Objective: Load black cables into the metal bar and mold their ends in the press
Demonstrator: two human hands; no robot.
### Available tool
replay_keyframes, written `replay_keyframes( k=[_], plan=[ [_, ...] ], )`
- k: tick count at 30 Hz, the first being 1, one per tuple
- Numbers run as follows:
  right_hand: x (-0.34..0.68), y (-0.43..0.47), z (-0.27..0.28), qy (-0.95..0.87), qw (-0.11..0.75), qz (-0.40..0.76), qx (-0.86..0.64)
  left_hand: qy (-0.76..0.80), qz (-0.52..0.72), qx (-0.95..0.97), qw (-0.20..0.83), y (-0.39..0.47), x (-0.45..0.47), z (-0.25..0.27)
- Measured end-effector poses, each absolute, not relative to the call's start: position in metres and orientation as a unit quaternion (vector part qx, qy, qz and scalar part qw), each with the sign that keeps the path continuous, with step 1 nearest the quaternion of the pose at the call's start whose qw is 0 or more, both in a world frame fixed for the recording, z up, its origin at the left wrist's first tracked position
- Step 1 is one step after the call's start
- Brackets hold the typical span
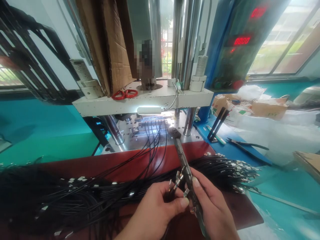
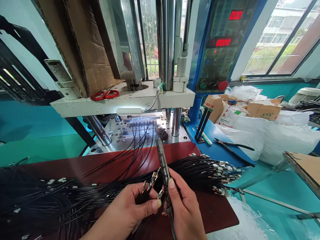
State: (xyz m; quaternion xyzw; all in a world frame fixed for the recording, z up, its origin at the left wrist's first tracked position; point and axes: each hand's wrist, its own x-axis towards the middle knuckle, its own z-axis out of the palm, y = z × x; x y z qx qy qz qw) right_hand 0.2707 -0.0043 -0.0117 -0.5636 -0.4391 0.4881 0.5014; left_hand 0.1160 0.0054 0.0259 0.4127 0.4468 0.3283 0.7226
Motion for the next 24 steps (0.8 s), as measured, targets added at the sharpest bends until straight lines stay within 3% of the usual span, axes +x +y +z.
replay_keyframes(
  k=[10,24],
  plan=[
    [0.274,-0.004,-0.012,-0.479,0.485,0.468,-0.562,0.472,0.262,0.489,0.686,0.007,0.12,0.024],
    [0.273,-0.006,-0.02,-0.533,0.475,0.438,-0.547,0.452,0.261,0.483,0.704,0.01,0.116,0.026]
  ],
)
